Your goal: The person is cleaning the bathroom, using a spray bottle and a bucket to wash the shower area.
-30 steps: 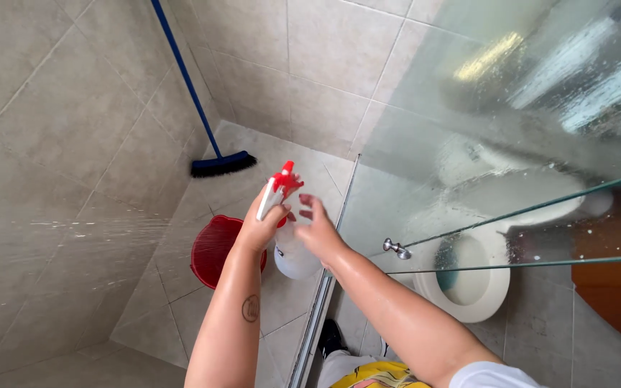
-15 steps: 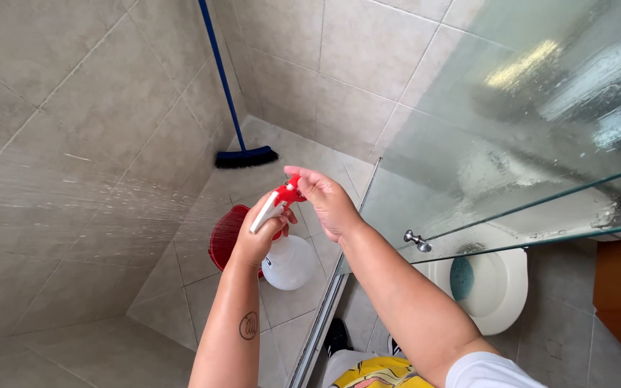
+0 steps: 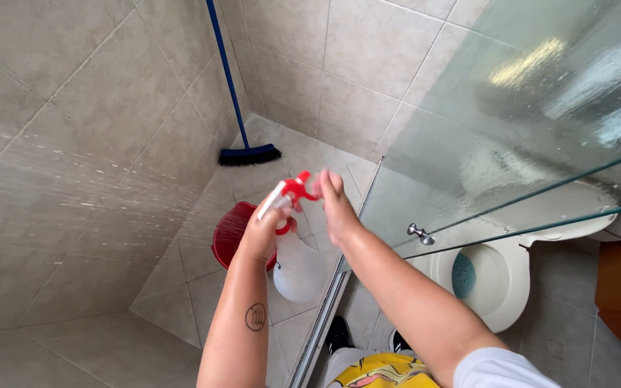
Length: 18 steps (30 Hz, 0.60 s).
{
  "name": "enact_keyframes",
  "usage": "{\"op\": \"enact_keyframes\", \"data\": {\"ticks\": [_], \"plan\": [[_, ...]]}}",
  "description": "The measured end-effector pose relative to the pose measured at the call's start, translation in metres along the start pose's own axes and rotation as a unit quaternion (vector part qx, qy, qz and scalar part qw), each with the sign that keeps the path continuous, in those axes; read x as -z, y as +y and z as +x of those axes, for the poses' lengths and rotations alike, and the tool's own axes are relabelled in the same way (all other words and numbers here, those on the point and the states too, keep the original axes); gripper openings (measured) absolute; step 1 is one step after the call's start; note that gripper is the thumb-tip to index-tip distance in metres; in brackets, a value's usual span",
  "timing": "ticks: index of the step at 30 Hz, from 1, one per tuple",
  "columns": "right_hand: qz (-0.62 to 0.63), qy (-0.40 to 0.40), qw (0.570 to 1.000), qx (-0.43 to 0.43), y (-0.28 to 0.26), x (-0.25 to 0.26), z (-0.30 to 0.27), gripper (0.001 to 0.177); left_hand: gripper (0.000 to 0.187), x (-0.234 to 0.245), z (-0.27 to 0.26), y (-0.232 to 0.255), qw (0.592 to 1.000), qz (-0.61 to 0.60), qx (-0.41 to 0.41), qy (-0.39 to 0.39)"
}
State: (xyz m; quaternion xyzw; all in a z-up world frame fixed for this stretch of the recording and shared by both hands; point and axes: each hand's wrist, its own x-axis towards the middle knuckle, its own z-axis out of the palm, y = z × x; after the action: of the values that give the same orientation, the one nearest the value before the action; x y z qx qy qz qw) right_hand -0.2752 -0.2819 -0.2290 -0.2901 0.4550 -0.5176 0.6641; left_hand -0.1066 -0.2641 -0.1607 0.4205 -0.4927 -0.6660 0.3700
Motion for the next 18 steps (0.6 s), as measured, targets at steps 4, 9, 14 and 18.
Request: {"op": "enact_keyframes", "data": {"ticks": [4, 9, 14, 18], "plan": [[-0.117, 0.012, 0.99, -0.072, 0.064, 0.038, -0.04, 0.064, 0.059, -0.015, 0.02, 0.019, 0.986, -0.086, -0.004, 0.143], [0.022, 0.034, 0.928, -0.369, 0.031, 0.027, -0.066, 0.079, 0.063, -0.032, 0.039, 0.031, 0.975, -0.014, 0.017, 0.223], [0.063, -0.063, 0.953, -0.29, 0.051, 0.031, -0.044, 0.069, 0.086, -0.012, 0.068, 0.014, 0.987, 0.151, -0.009, -0.055], [0.031, 0.012, 0.953, -0.301, 0.041, 0.026, -0.035, 0.068, 0.074, 0.0, 0.102, -0.023, 0.985, 0.104, -0.093, -0.1]]}}
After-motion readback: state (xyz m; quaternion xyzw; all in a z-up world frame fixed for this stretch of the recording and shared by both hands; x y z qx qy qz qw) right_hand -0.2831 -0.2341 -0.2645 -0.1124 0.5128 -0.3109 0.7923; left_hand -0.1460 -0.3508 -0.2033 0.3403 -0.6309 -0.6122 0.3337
